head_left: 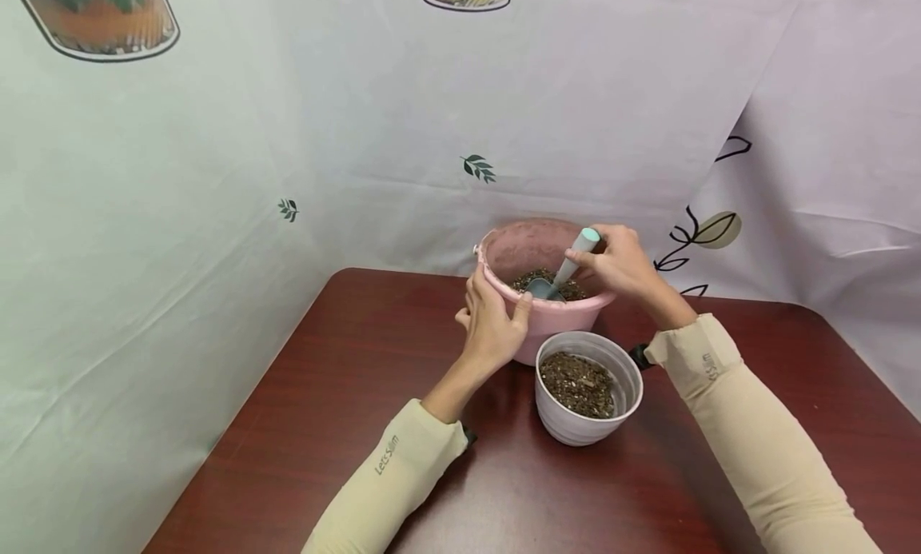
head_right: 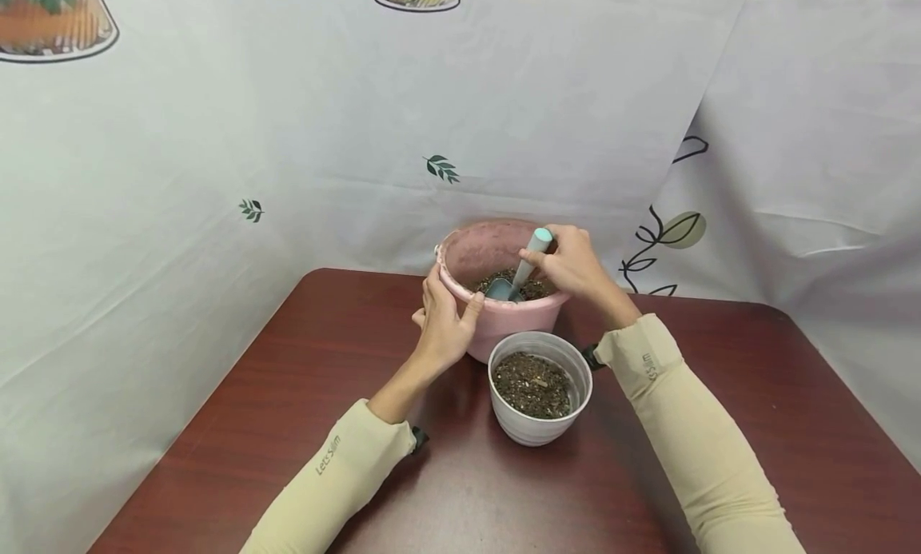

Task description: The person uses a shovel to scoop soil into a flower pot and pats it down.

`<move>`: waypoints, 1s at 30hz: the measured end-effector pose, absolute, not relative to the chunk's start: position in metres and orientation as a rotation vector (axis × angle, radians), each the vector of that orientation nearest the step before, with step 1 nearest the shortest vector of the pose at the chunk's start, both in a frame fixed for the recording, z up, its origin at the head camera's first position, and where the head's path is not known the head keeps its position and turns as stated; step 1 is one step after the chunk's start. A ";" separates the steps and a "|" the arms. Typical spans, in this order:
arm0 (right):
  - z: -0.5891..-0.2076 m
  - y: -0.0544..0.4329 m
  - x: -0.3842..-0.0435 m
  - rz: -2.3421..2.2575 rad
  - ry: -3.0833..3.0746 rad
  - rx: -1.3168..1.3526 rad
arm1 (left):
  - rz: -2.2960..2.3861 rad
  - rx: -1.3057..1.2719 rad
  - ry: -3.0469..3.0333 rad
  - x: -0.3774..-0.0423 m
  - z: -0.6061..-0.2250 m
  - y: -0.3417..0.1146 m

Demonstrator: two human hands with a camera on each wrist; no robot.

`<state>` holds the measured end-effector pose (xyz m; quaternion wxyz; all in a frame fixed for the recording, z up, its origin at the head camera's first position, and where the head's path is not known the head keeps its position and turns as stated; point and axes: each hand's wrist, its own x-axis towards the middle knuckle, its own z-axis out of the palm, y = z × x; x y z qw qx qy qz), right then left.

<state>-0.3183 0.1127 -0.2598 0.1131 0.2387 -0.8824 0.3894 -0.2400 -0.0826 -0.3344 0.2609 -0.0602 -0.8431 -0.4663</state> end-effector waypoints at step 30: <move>-0.266 0.115 -0.316 1.740 -2.378 0.818 | -1.241 -0.176 -2.295 -0.240 -0.336 -0.084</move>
